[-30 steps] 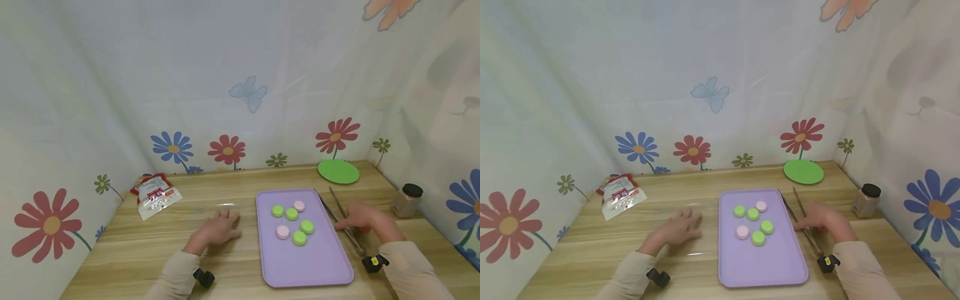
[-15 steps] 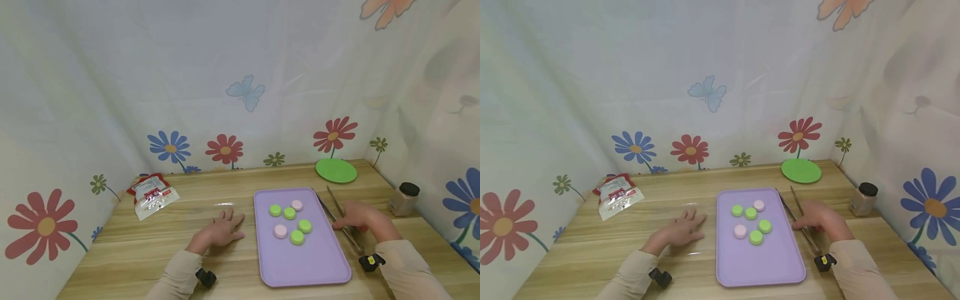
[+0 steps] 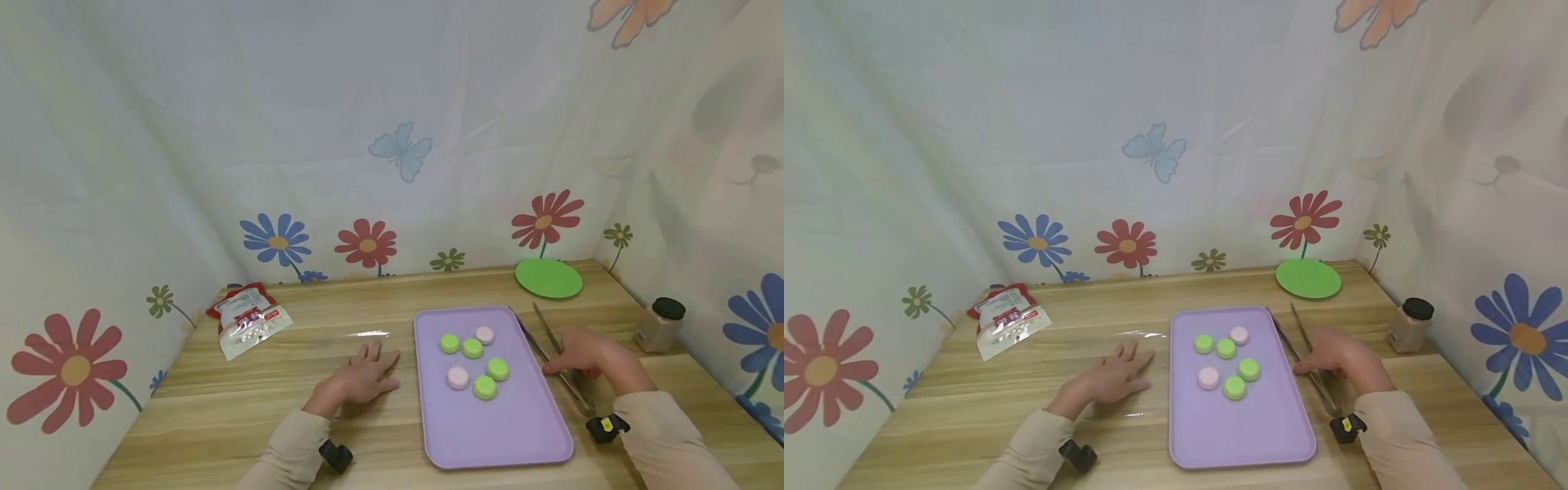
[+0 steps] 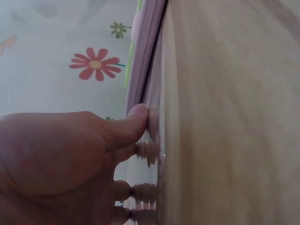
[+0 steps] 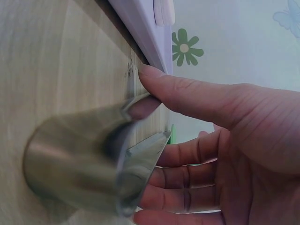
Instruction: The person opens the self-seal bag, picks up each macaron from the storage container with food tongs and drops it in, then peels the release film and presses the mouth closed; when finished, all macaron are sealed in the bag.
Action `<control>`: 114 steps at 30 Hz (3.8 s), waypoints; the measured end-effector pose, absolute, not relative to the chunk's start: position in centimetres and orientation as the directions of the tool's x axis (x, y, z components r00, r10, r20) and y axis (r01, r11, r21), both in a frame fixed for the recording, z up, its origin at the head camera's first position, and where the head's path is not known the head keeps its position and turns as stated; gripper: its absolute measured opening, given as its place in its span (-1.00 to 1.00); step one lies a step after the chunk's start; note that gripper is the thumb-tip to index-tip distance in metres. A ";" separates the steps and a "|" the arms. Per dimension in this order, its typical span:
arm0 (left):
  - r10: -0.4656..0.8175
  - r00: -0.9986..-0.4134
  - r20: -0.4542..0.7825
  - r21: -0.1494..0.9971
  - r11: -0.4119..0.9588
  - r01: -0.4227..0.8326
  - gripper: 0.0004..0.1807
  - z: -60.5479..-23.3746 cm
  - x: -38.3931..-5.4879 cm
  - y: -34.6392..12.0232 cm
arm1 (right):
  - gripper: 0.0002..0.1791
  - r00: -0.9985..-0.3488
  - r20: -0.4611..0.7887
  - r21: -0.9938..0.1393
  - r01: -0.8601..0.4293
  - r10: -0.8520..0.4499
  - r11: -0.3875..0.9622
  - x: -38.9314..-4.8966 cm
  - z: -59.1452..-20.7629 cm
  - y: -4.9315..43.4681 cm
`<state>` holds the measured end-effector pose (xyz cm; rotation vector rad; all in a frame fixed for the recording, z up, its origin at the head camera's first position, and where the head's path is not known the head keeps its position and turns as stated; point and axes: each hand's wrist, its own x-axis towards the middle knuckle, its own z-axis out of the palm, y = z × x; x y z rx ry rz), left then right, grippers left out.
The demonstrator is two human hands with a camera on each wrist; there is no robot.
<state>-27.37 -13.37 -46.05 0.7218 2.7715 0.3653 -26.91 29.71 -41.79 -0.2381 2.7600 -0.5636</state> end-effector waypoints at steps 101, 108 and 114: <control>0.395 -0.865 0.310 0.503 0.704 0.502 -0.56 -47.5 -27.7 -12.3 | -0.61 -0.926 0.044 -0.522 -0.342 -0.375 0.782 -28.2 -40.0 32.4; 0.464 -0.865 0.190 0.487 0.721 0.493 -0.50 -47.8 -27.5 -12.6 | -0.63 -0.924 0.037 -0.534 -0.340 -0.380 0.774 -28.2 -39.9 32.4; 0.445 -0.877 0.184 0.484 0.735 0.474 -0.64 -47.9 -27.5 -12.5 | -0.64 -0.921 0.051 -0.536 -0.352 -0.387 0.767 -28.3 -40.0 32.5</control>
